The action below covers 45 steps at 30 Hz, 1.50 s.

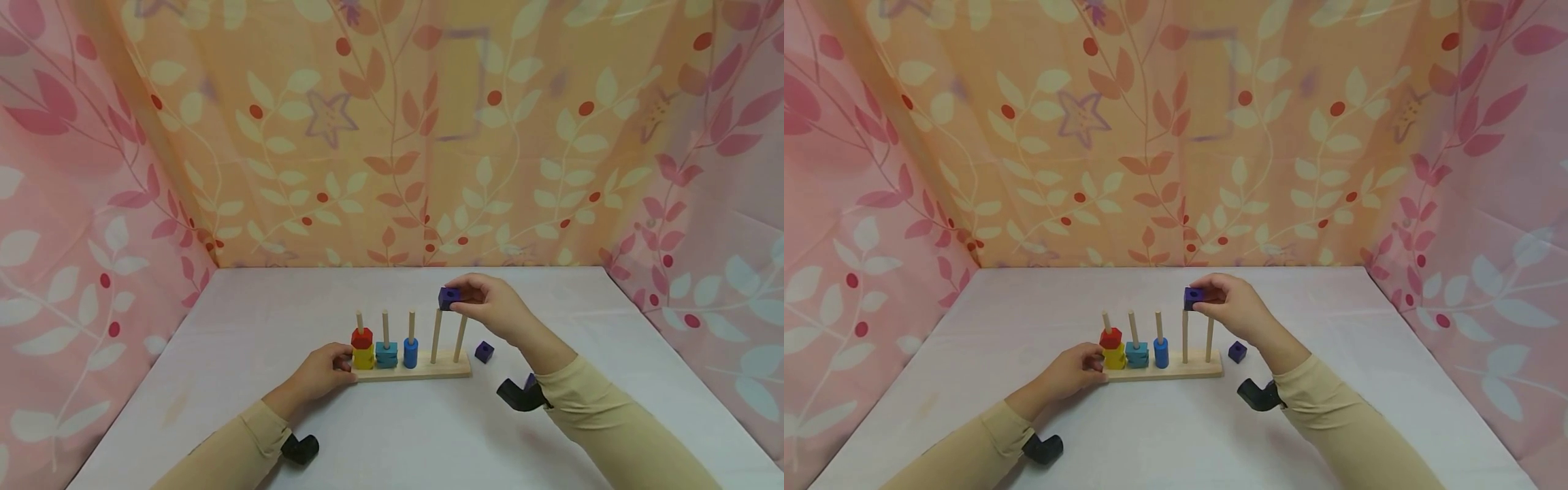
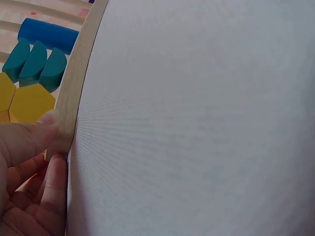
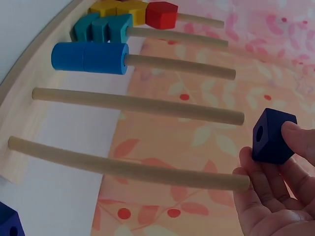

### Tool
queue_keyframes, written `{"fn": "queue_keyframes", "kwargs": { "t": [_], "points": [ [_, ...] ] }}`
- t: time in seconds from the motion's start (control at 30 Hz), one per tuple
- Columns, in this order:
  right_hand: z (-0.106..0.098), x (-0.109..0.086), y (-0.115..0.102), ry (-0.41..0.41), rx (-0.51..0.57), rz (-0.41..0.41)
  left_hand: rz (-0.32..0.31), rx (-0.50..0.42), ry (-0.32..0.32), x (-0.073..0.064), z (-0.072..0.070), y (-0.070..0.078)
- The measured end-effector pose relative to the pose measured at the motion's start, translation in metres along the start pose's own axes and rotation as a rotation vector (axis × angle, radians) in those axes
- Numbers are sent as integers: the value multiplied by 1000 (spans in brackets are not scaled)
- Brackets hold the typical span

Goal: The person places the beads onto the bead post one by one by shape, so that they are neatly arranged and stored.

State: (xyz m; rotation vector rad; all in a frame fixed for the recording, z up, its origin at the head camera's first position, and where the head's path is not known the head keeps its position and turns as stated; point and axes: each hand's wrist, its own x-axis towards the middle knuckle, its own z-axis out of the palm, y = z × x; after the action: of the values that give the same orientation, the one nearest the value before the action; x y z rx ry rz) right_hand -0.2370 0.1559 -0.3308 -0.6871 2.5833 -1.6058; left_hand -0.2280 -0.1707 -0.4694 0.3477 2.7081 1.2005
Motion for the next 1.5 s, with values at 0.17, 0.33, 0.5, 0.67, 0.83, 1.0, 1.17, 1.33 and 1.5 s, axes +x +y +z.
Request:
{"fn": "queue_keyframes", "kwargs": {
  "t": [0.17, 0.33, 0.5, 0.67, 0.83, 1.0, 1.17, 1.33, 1.5],
  "points": [
    [6, 3, -1, -22, 18, 14, 4, -1, 0, 1, 0, -1],
    [10, 4, 2, -40, 7, 37, 3, -5, -4, 2, 0, -2],
    [12, 5, 4, -50, 26, 36, 6, -1, -6, 2, 0, -3],
    [12, 6, 4, -51, 33, 35, 19, 10, -6, 1, 1, -2],
    [12, 6, 7, -51, 43, 47, 11, 10, -6, 2, 0, -2],
    [14, 5, 14, -43, 11, 65, 2, 4, -4, 3, 0, -3],
    [17, 5, 20, -31, 2, 85, 14, -5, -6, 4, 0, -5],
    [21, 4, 30, -29, 64, 127, 18, -8, -11, 4, 0, -6],
    [26, 2, 42, -36, 73, 175, 16, -15, -10, 4, 0, -4]
  ]
}}
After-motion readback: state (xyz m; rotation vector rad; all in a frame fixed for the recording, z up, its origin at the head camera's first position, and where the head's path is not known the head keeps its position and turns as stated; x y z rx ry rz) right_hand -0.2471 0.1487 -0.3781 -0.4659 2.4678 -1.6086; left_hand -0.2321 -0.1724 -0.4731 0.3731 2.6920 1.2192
